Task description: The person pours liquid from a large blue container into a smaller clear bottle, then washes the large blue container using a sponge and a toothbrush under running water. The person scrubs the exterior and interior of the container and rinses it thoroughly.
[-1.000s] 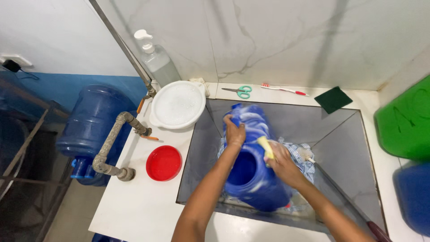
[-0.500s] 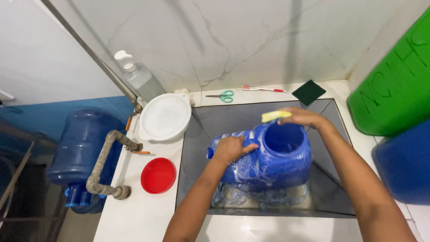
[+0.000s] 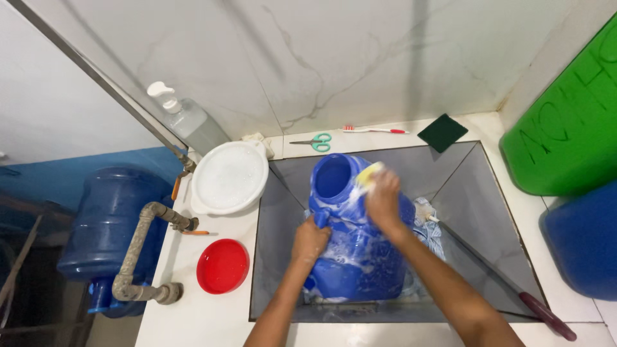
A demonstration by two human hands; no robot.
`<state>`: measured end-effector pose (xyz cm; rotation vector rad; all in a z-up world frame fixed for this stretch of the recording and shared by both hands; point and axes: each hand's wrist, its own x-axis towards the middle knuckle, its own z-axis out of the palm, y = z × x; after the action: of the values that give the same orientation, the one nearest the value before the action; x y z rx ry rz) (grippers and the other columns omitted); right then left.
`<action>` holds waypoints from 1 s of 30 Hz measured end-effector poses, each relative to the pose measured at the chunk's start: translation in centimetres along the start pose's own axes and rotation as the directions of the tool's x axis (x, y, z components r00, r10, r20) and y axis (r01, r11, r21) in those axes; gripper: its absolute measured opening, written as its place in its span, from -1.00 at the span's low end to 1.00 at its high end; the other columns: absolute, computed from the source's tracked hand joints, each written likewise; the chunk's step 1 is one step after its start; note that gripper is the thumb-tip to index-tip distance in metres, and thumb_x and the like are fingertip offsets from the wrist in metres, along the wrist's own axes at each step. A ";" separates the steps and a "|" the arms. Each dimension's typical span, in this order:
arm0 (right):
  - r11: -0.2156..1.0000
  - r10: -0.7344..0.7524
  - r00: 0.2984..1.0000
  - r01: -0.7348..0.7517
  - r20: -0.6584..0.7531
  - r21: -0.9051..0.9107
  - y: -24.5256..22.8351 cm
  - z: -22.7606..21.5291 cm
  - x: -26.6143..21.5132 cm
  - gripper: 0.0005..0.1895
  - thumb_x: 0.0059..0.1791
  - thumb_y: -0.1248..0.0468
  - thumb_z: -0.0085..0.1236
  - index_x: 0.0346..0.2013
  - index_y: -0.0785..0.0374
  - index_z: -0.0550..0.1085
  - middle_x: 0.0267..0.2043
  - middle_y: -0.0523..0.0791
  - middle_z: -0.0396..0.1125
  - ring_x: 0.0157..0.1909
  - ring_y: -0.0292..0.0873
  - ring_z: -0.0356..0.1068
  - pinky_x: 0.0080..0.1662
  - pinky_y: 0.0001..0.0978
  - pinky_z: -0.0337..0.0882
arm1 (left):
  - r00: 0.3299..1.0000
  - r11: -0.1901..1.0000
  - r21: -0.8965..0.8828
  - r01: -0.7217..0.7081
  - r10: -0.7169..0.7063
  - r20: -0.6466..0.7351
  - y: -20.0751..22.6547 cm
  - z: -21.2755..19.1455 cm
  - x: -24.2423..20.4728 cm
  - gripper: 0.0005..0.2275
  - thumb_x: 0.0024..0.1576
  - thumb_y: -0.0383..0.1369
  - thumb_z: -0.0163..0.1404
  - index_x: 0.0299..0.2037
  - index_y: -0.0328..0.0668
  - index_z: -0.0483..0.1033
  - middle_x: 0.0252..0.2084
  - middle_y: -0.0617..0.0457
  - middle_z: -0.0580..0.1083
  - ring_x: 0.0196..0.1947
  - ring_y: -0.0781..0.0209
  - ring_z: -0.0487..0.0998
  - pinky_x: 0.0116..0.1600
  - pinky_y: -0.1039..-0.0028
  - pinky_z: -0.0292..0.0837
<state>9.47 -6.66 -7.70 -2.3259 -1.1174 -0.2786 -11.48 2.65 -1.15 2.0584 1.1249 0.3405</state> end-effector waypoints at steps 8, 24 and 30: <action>0.873 -0.107 0.994 0.079 0.032 0.481 -4.0 7.5 -13.4 -0.54 -0.19 0.48 0.02 0.01 0.29 0.31 0.11 0.20 0.14 0.23 0.28 0.16 0.28 0.09 0.14 | 0.967 0.960 -0.125 0.252 -0.256 -0.017 -4.1 -2.7 0.6 -0.70 -0.06 -0.33 0.09 -0.13 -0.27 0.59 -0.23 -0.30 0.60 -0.13 -0.24 0.64 0.00 0.14 0.49; 0.917 -0.257 0.966 0.250 -0.019 0.311 -7.6 8.8 -4.6 -0.41 0.09 0.31 -0.23 0.42 0.50 0.13 0.32 0.46 0.07 0.42 0.44 0.02 0.44 0.18 0.01 | 0.964 0.958 -0.137 0.252 -0.261 -0.053 -6.4 -1.2 0.6 -0.73 -0.05 -0.37 0.09 -0.16 -0.33 0.58 -0.33 -0.29 0.61 -0.30 -0.17 0.66 -0.09 0.17 0.51; 0.695 0.148 0.951 -0.295 0.271 0.656 9.5 11.7 1.8 -0.61 0.15 0.22 -0.33 -0.08 0.39 0.47 -0.11 0.15 0.41 -0.05 0.17 0.38 0.06 -0.04 0.37 | 0.990 0.986 -0.094 0.140 -0.139 0.015 -3.1 -3.6 -1.9 -0.67 -0.06 -0.36 0.08 -0.07 -0.22 0.58 -0.31 -0.29 0.60 -0.24 -0.20 0.67 -0.07 0.18 0.51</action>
<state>17.41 -3.85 -20.31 -1.7835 -0.8089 0.4219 -16.40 3.89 -0.72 1.8854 1.2170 0.3098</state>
